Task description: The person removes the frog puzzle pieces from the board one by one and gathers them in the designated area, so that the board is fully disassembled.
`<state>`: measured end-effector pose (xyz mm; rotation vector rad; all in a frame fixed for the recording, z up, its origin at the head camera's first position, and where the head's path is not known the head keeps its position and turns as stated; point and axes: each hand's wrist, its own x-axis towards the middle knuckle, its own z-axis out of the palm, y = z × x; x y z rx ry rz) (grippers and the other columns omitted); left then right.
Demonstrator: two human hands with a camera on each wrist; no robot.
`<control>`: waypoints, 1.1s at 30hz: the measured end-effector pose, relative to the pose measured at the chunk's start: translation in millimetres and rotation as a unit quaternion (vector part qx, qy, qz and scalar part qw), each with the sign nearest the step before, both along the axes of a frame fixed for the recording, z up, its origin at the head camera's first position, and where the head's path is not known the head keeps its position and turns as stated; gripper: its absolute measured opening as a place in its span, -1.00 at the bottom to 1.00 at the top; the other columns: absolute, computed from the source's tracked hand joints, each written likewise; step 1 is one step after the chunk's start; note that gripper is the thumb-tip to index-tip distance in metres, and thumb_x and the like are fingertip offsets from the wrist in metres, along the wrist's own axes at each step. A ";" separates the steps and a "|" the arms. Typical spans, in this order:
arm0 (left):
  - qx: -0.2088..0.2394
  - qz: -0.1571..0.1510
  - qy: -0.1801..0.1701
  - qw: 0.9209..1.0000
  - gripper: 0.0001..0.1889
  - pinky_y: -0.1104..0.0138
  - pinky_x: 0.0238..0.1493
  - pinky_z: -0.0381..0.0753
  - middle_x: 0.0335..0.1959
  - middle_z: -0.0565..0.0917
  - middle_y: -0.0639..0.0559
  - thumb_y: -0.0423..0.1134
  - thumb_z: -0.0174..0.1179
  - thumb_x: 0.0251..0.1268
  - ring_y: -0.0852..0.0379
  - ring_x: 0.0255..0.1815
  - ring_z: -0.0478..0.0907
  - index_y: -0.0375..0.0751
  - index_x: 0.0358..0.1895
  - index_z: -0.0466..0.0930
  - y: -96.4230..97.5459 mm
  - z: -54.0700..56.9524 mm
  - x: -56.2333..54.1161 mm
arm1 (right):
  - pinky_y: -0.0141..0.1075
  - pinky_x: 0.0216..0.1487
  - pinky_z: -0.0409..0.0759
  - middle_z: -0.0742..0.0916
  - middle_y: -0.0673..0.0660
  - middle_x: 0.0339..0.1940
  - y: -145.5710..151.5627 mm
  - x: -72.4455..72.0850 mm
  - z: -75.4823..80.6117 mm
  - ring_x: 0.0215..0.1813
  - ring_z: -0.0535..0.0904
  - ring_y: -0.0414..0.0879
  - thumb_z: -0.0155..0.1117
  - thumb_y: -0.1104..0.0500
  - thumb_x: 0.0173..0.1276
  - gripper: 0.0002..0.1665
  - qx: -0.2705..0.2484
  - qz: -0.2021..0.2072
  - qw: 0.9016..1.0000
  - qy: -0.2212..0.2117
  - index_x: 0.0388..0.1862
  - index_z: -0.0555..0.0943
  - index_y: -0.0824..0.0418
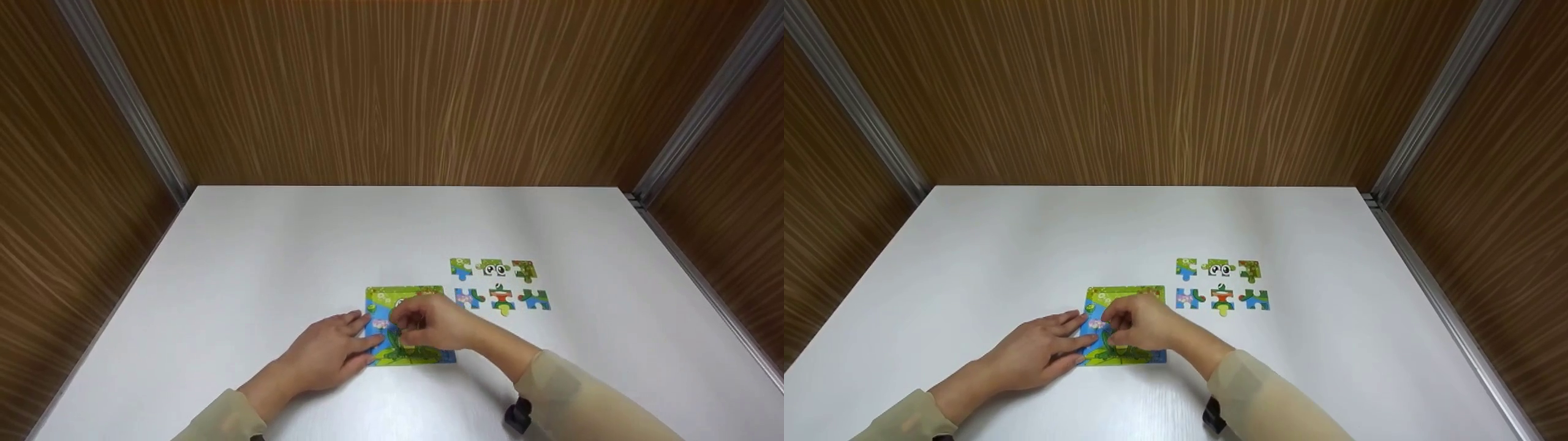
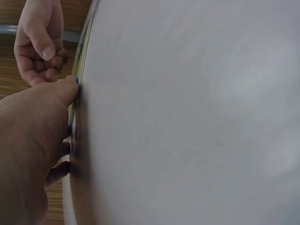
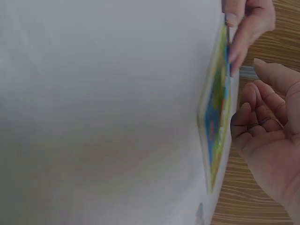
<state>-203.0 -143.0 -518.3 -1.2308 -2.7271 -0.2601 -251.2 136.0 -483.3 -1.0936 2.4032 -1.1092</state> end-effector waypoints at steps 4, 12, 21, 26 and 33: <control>-0.002 -0.002 0.007 1.000 -0.55 -0.03 0.44 0.50 0.46 0.54 -0.20 0.08 0.06 0.68 -0.20 0.48 0.49 0.13 0.45 0.62 -0.3 -0.4 0.3 | -0.39 -0.15 0.61 0.74 0.03 -0.18 -1.2 0.2 -8.6 -0.22 0.58 -0.23 0.54 0.28 0.35 -0.66 0.016 -0.006 0.999 -0.035 0.10 0.75 0.18; 0.017 0.015 -0.026 0.999 -0.51 -0.06 0.45 0.48 0.49 0.52 -0.15 0.14 0.05 0.67 -0.17 0.52 0.45 0.05 0.45 0.62 -3.0 0.9 1.0 | -0.43 -0.21 0.55 0.67 0.00 -0.17 -2.1 -0.9 -11.3 -0.26 0.53 -0.25 0.55 0.31 0.35 -0.45 0.022 0.008 0.998 -0.053 0.32 0.67 0.20; 0.016 0.040 -0.065 0.997 -0.38 -0.04 0.48 0.45 0.52 0.50 -0.07 0.21 0.04 0.64 -0.09 0.56 0.41 -0.11 0.51 0.54 -3.8 1.0 -1.8 | -0.40 -0.15 0.55 0.64 -0.03 -0.15 -4.2 -1.3 -8.7 -0.21 0.51 -0.24 0.53 0.28 0.39 -0.41 0.054 0.023 0.997 -0.040 0.39 0.65 0.20; 0.013 0.039 -0.069 0.997 -0.38 -0.05 0.48 0.45 0.52 0.49 -0.08 0.21 0.05 0.64 -0.10 0.56 0.40 -0.11 0.51 0.54 -2.9 1.9 -2.4 | -0.40 -0.13 0.55 0.63 -0.03 -0.14 -4.0 -1.1 -7.6 -0.18 0.50 -0.23 0.53 0.27 0.40 -0.41 0.062 0.024 0.997 -0.038 0.40 0.65 0.19; 0.019 0.033 -0.065 0.997 -0.39 -0.05 0.47 0.46 0.51 0.51 -0.09 0.18 0.07 0.64 -0.11 0.54 0.42 -0.13 0.50 0.55 -1.7 1.1 -2.9 | -0.39 -0.11 0.54 0.63 -0.05 -0.13 -2.4 -1.9 -9.8 -0.16 0.50 -0.22 0.52 0.26 0.41 -0.43 0.065 0.027 0.997 -0.033 0.39 0.67 0.16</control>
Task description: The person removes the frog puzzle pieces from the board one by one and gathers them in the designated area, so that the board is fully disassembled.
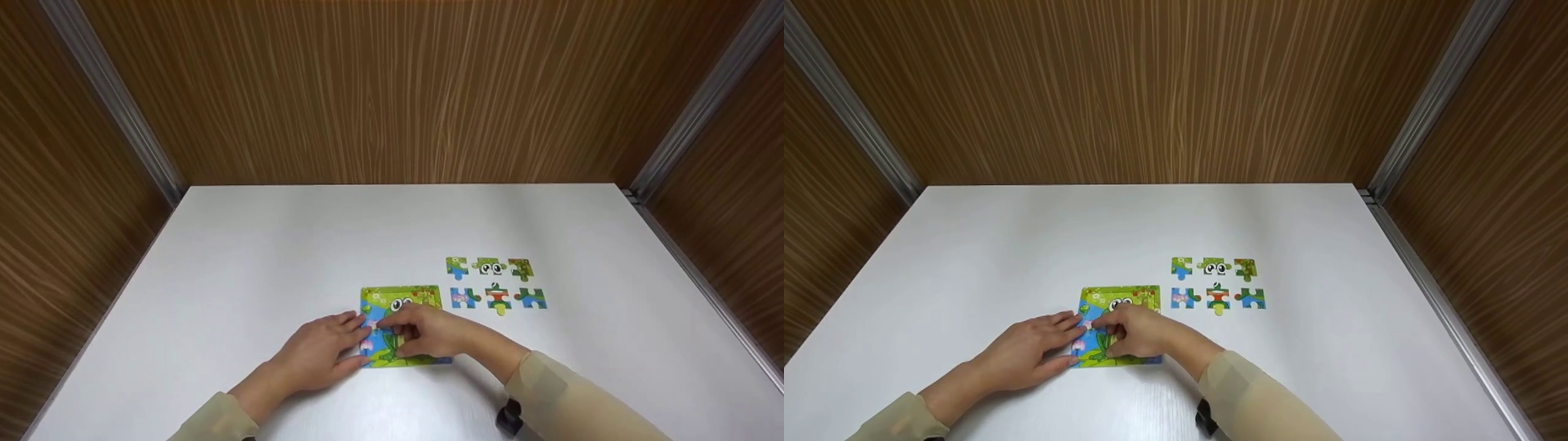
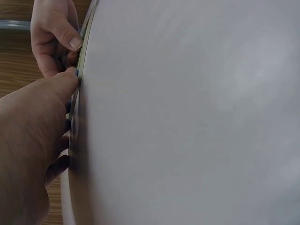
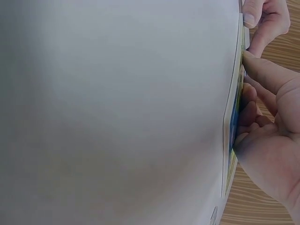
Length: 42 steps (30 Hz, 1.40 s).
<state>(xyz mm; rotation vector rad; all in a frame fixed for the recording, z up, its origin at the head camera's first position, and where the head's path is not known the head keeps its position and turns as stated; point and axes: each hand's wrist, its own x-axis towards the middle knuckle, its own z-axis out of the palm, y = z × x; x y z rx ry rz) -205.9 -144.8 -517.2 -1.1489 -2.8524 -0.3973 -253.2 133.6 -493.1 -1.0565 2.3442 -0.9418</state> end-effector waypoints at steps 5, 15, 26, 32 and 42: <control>0.009 -0.005 0.006 1.000 -0.40 -0.04 0.47 0.47 0.49 0.52 -0.11 0.17 0.07 0.64 -0.12 0.54 0.43 -0.16 0.48 0.57 -0.5 -1.7 0.4 | -0.39 -0.10 0.53 0.63 -0.05 -0.13 -0.5 0.3 -0.9 -0.15 0.49 -0.22 0.52 0.25 0.41 -0.44 0.005 -0.002 1.000 -0.003 0.38 0.68 0.14; 0.008 -0.002 0.004 1.000 -0.40 -0.04 0.47 0.47 0.49 0.52 -0.10 0.17 0.06 0.65 -0.12 0.54 0.43 -0.15 0.47 0.57 0.7 -2.4 1.1 | -0.38 -0.09 0.54 0.63 -0.02 -0.13 -1.2 0.8 0.8 -0.16 0.49 -0.22 0.52 0.26 0.40 -0.46 0.009 -0.004 1.000 -0.004 0.36 0.68 0.15; 0.003 -0.003 0.007 1.000 -0.41 -0.04 0.48 0.46 0.49 0.52 -0.09 0.17 0.05 0.65 -0.11 0.54 0.43 -0.14 0.48 0.57 -0.2 -2.1 0.4 | -0.37 -0.09 0.54 0.63 -0.01 -0.12 -2.6 0.1 2.3 -0.16 0.49 -0.22 0.52 0.26 0.41 -0.49 0.010 -0.002 1.000 -0.009 0.32 0.68 0.14; 0.001 -0.002 0.004 1.000 -0.41 -0.04 0.48 0.46 0.49 0.52 -0.11 0.16 0.06 0.65 -0.11 0.54 0.43 -0.15 0.47 0.57 0.3 -1.0 -0.2 | -0.38 -0.15 0.54 0.62 0.01 -0.14 -3.2 -0.5 3.0 -0.22 0.49 -0.25 0.51 0.32 0.39 -0.50 -0.003 0.011 1.000 -0.008 0.29 0.67 0.17; -0.005 -0.003 0.007 1.000 -0.40 -0.03 0.48 0.45 0.50 0.51 -0.10 0.18 0.05 0.65 -0.10 0.55 0.42 -0.13 0.49 0.55 -0.1 -0.7 0.4 | -0.39 -0.16 0.55 0.62 -0.01 -0.15 -3.6 -0.9 3.7 -0.24 0.50 -0.26 0.51 0.33 0.40 -0.49 0.001 0.012 1.000 -0.012 0.30 0.65 0.17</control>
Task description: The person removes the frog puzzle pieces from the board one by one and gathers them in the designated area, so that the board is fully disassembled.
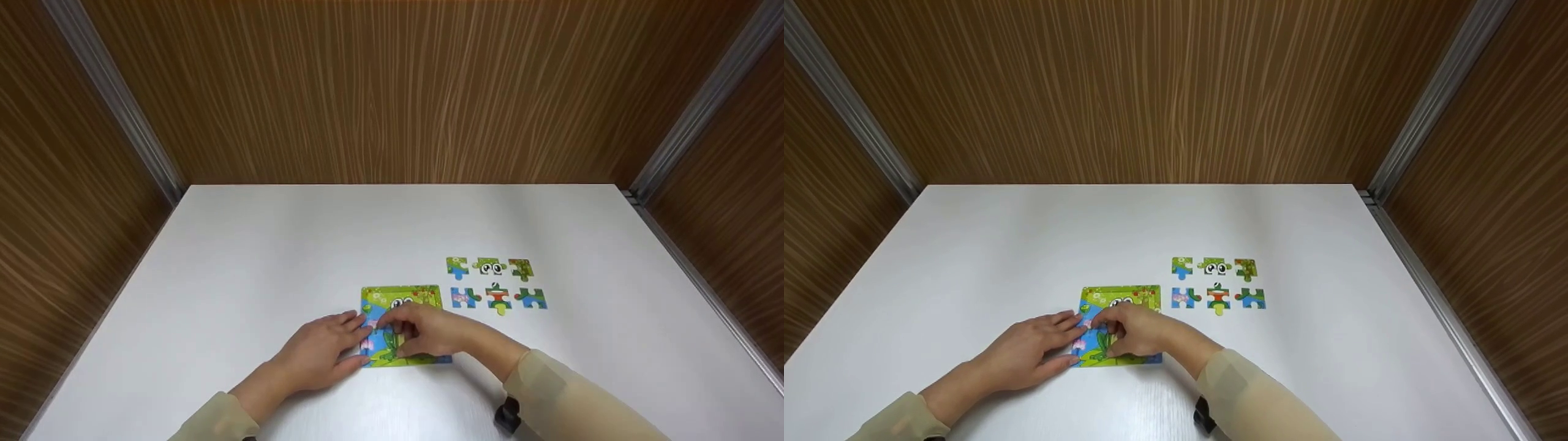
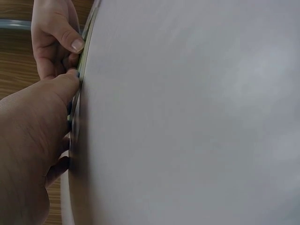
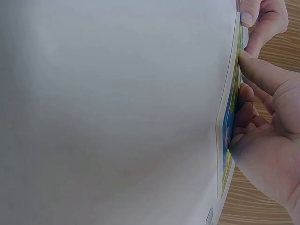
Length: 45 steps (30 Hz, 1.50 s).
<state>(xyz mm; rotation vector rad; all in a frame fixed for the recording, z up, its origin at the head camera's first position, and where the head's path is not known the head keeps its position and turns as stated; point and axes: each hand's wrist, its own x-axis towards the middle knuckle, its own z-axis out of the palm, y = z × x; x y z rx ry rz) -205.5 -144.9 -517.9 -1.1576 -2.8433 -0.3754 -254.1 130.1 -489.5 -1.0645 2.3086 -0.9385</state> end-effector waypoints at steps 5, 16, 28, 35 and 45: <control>0.003 -0.001 -0.002 1.000 -0.39 -0.04 0.48 0.46 0.50 0.50 -0.09 0.19 0.04 0.65 -0.11 0.55 0.42 -0.12 0.50 0.54 0.1 -0.6 -0.7 | -0.38 -0.16 0.54 0.61 -0.01 -0.16 -0.2 -0.6 0.2 -0.23 0.49 -0.24 0.51 0.31 0.40 -0.50 0.000 -0.002 1.000 -0.001 0.29 0.65 0.13; 0.007 0.001 -0.001 1.000 -0.39 -0.06 0.46 0.47 0.49 0.53 -0.11 0.19 0.04 0.65 -0.13 0.54 0.43 -0.14 0.49 0.56 0.2 -1.2 -1.0 | -0.38 -0.17 0.52 0.61 -0.01 -0.17 -0.2 0.3 -0.2 -0.22 0.49 -0.22 0.51 0.32 0.39 -0.49 -0.004 -0.007 1.000 -0.008 0.28 0.63 0.09; 0.005 0.001 -0.017 1.000 -0.37 -0.05 0.49 0.43 0.52 0.50 -0.09 0.19 0.06 0.63 -0.11 0.56 0.40 -0.17 0.50 0.54 -0.1 -0.1 -0.7 | -0.38 -0.16 0.52 0.61 -0.01 -0.13 0.7 1.9 -0.8 -0.22 0.49 -0.22 0.49 0.30 0.42 -0.46 -0.003 -0.029 0.999 -0.034 0.29 0.57 -0.04; 0.005 -0.001 -0.035 0.999 -0.33 -0.06 0.52 0.40 0.55 0.46 -0.08 0.22 0.05 0.60 -0.10 0.59 0.36 -0.16 0.52 0.51 -1.4 1.4 -1.5 | -0.38 -0.16 0.52 0.61 0.01 -0.13 0.5 2.3 -1.6 -0.23 0.49 -0.23 0.49 0.31 0.42 -0.45 -0.006 -0.027 0.999 -0.027 0.29 0.56 -0.04; 0.001 -0.001 -0.033 0.999 -0.33 -0.06 0.52 0.39 0.55 0.45 -0.08 0.23 0.05 0.60 -0.10 0.60 0.35 -0.15 0.53 0.50 -2.5 1.8 -0.2 | -0.36 -0.13 0.51 0.61 0.00 -0.13 -2.3 6.0 -3.7 -0.17 0.48 -0.19 0.63 0.13 0.32 -0.36 0.008 -0.024 1.000 0.011 0.34 0.57 -0.01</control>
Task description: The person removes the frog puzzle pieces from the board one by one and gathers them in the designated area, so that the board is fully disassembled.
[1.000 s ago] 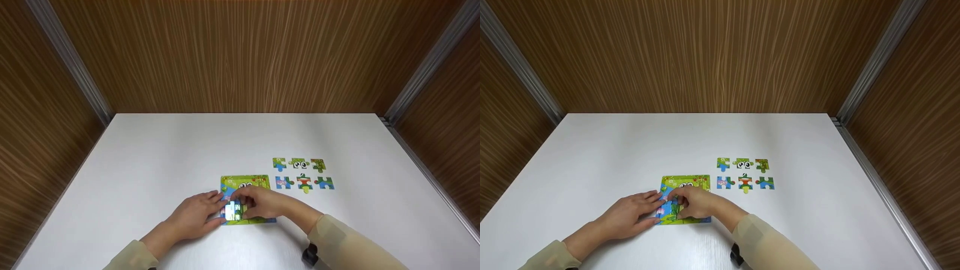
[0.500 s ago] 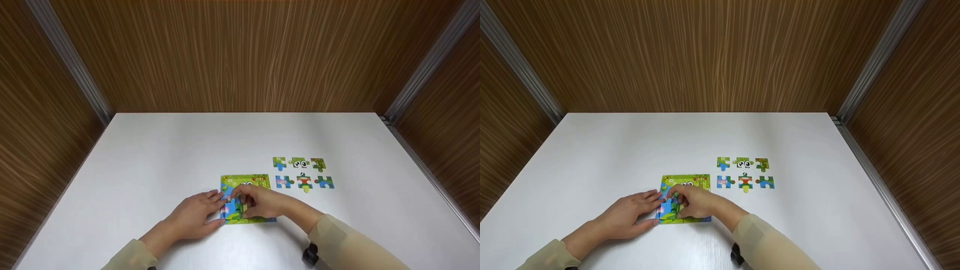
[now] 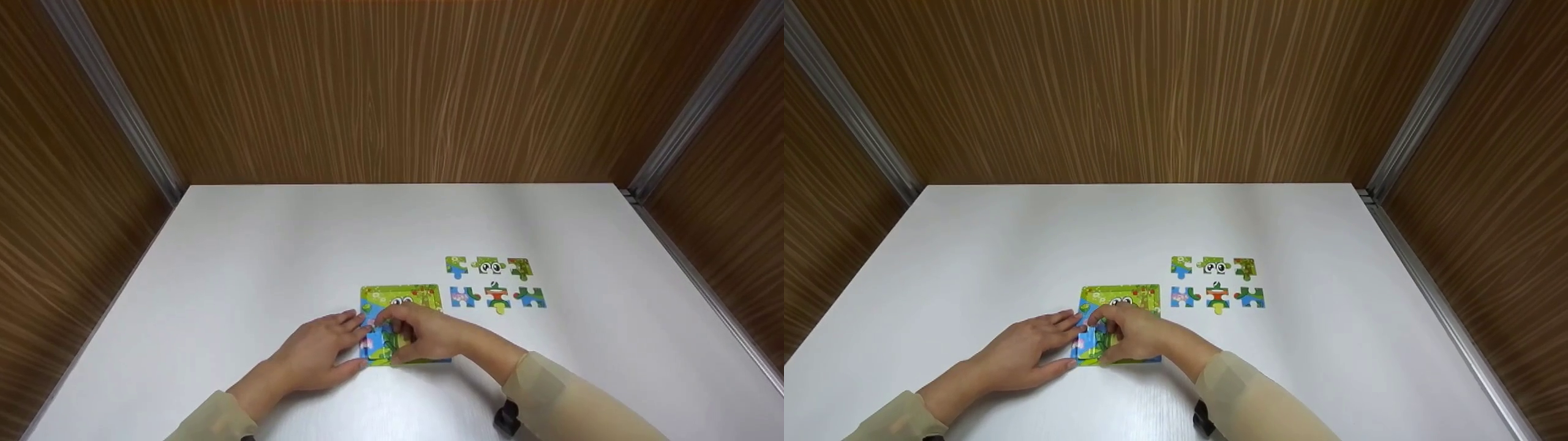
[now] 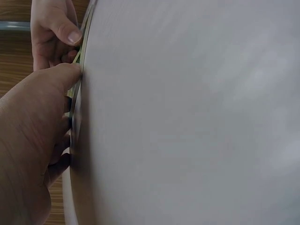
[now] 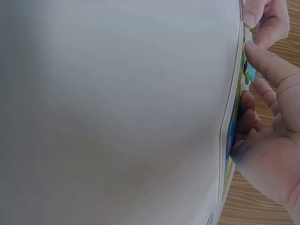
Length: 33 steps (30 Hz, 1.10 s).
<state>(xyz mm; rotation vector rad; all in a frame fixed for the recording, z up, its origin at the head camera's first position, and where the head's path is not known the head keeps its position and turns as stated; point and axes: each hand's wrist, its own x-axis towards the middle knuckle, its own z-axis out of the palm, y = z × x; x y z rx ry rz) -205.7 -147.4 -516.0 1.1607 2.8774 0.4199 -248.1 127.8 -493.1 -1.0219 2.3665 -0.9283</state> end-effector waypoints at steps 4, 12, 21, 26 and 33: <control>0.005 0.002 0.003 1.000 -0.34 -0.06 0.52 0.40 0.55 0.45 -0.07 0.22 0.07 0.60 -0.09 0.60 0.35 -0.14 0.52 0.51 0.0 0.3 1.7 | -0.35 -0.13 0.53 0.62 -0.02 -0.13 -0.3 0.9 -0.9 -0.18 0.49 -0.19 0.65 0.11 0.29 -0.33 -0.001 -0.005 1.000 0.009 0.34 0.57 0.00; 0.012 0.002 0.008 1.000 -0.33 -0.05 0.52 0.40 0.55 0.46 -0.07 0.23 0.07 0.60 -0.09 0.59 0.35 -0.13 0.52 0.51 0.1 -0.7 2.1 | -0.35 -0.15 0.54 0.61 -0.05 -0.14 -0.9 2.4 -1.9 -0.19 0.49 -0.21 0.66 0.09 0.29 -0.33 0.003 -0.009 1.000 0.027 0.33 0.57 0.01; 0.011 0.001 0.008 1.000 -0.34 -0.06 0.51 0.41 0.55 0.45 -0.09 0.23 0.07 0.60 -0.10 0.60 0.35 -0.13 0.52 0.51 0.2 -0.3 1.9 | -0.35 -0.18 0.53 0.62 0.00 -0.17 -1.1 3.2 -1.6 -0.21 0.50 -0.19 0.62 0.13 0.33 -0.40 -0.007 -0.003 0.999 0.036 0.30 0.59 0.07; 0.009 0.002 0.005 1.000 -0.34 -0.06 0.51 0.41 0.54 0.46 -0.09 0.22 0.07 0.60 -0.10 0.59 0.35 -0.15 0.52 0.52 0.6 -0.2 2.0 | -0.36 -0.17 0.52 0.62 -0.01 -0.17 -1.5 2.0 -2.9 -0.21 0.49 -0.20 0.59 0.16 0.36 -0.45 -0.017 -0.007 1.000 0.023 0.27 0.57 0.05; 0.011 -0.004 0.010 1.000 -0.34 -0.06 0.51 0.42 0.53 0.47 -0.11 0.21 0.07 0.60 -0.12 0.58 0.37 -0.17 0.51 0.53 0.7 -0.2 1.0 | -0.36 -0.11 0.50 0.63 -0.02 -0.11 1.5 1.7 -1.6 -0.18 0.49 -0.20 0.39 0.18 0.55 -0.63 -0.049 -0.021 0.998 -0.044 0.23 0.53 -0.03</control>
